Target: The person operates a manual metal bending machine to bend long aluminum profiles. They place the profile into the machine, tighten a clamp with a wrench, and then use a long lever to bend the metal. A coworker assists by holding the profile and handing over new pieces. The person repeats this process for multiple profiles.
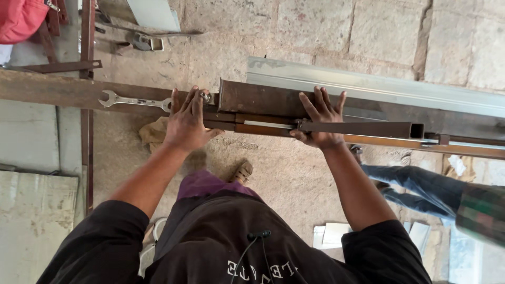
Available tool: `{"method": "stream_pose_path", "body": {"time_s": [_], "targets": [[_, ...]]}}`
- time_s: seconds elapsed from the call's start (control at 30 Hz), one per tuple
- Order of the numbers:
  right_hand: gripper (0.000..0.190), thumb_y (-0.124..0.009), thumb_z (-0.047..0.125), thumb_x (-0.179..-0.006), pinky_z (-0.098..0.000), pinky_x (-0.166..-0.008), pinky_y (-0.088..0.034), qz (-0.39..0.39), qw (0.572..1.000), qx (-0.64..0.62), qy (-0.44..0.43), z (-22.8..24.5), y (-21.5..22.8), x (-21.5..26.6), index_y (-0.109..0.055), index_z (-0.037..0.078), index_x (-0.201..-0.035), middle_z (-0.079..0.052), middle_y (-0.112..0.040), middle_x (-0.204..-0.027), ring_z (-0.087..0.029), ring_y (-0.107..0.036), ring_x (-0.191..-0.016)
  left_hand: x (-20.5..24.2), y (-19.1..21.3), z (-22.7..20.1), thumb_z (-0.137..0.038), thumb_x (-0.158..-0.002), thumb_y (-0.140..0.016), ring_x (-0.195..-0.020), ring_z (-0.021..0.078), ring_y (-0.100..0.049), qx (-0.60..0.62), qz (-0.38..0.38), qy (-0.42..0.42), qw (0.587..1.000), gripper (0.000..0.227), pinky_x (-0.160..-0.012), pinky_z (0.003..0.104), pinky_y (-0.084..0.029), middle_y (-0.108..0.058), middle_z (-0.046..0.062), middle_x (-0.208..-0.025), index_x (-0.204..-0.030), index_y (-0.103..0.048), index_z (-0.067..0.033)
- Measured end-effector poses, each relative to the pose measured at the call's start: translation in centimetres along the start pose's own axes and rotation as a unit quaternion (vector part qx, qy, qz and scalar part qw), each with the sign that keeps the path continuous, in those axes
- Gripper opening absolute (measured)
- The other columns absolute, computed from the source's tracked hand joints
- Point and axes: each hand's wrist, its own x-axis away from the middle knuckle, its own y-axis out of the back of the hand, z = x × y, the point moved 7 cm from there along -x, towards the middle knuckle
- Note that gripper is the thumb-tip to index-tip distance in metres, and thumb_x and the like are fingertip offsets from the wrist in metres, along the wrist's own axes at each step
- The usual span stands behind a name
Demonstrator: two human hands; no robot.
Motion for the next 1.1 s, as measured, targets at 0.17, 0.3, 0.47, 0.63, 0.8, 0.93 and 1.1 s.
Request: {"method": "stream_pose_path", "body": {"time_s": [0.17,0.3,0.47,0.63,0.8,0.93,1.1], "targets": [[0.104,-0.044,0.089,-0.087,-0.0712,-0.113,-0.031,-0.006,0.999,-0.032,0.01,1.3,1.5,-1.7,-0.057,0.005,-0.148,-0.032,-0.055,-0.142,-0.051,-0.052,-0.133,-0.6,0.0,0.0,-0.065,-0.067,-0.085,-0.149,0.0361,-0.032,-0.008,0.019,0.005,1.0,0.123,-0.123,0.061,-0.008,-0.04,0.026,-0.156,-0.152,-0.03,0.0047],[0.1,-0.051,0.085,-0.088,-0.0625,-0.111,-0.043,-0.024,0.997,-0.064,0.02,1.6,1.9,-2.5,-0.058,0.001,-0.14,-0.027,-0.059,-0.13,-0.049,-0.057,-0.122,-0.1,0.3,0.1,-0.056,-0.072,-0.087,-0.154,0.0343,-0.027,0.036,0.008,0.002,0.999,0.116,-0.126,0.06,-0.01,-0.04,0.018,-0.159,-0.156,-0.027,-0.0033],[0.096,-0.054,0.083,-0.087,-0.0603,-0.112,-0.045,-0.057,0.998,-0.029,0.018,1.6,1.5,-1.7,-0.061,0.002,-0.139,-0.025,-0.061,-0.135,-0.048,-0.057,-0.126,0.5,1.1,1.3,-0.055,-0.075,-0.085,-0.156,0.0318,-0.024,0.047,0.069,0.004,0.996,0.119,-0.127,0.057,-0.009,-0.032,0.011,-0.167,-0.161,-0.018,-0.0093],[0.093,-0.054,0.083,-0.089,-0.0592,-0.113,-0.046,-0.068,0.997,-0.021,0.015,1.2,0.7,-1.2,-0.063,0.004,-0.137,-0.024,-0.061,-0.136,-0.047,-0.059,-0.128,-0.4,2.6,3.2,-0.064,-0.081,-0.073,-0.153,0.0338,-0.012,0.079,0.145,0.039,0.985,0.115,-0.12,0.051,-0.004,-0.016,0.014,-0.169,-0.162,-0.009,-0.0141],[0.093,-0.054,0.083,-0.087,-0.0588,-0.114,-0.046,-0.067,0.998,-0.009,0.007,0.9,0.4,-0.8,-0.064,0.005,-0.137,-0.023,-0.062,-0.137,-0.047,-0.059,-0.129,0.7,3.7,7.7,-0.063,-0.098,-0.061,-0.163,0.0261,-0.014,0.08,0.119,0.111,0.983,0.089,-0.132,0.044,-0.004,-0.021,0.006,-0.175,-0.165,-0.022,-0.0196],[0.094,-0.052,0.084,-0.088,-0.0588,-0.113,-0.046,-0.065,0.998,-0.006,0.002,0.9,0.4,-1.0,-0.064,0.004,-0.137,-0.023,-0.062,-0.137,-0.047,-0.059,-0.128,2.2,3.0,8.8,-0.063,-0.093,-0.063,-0.16,0.0262,-0.014,0.055,0.148,0.097,0.983,0.093,-0.129,0.043,-0.005,-0.02,0.007,-0.171,-0.162,-0.022,-0.0173],[0.094,-0.051,0.085,-0.088,-0.0587,-0.114,-0.046,-0.069,0.998,-0.005,0.008,0.8,0.5,-1.0,-0.065,0.005,-0.136,-0.023,-0.062,-0.138,-0.047,-0.06,-0.128,2.7,2.5,6.0,-0.069,-0.078,-0.072,-0.157,0.027,-0.013,-0.014,0.206,0.064,0.976,0.113,-0.125,0.055,-0.002,-0.015,0.008,-0.17,-0.162,-0.016,-0.0176]]}}
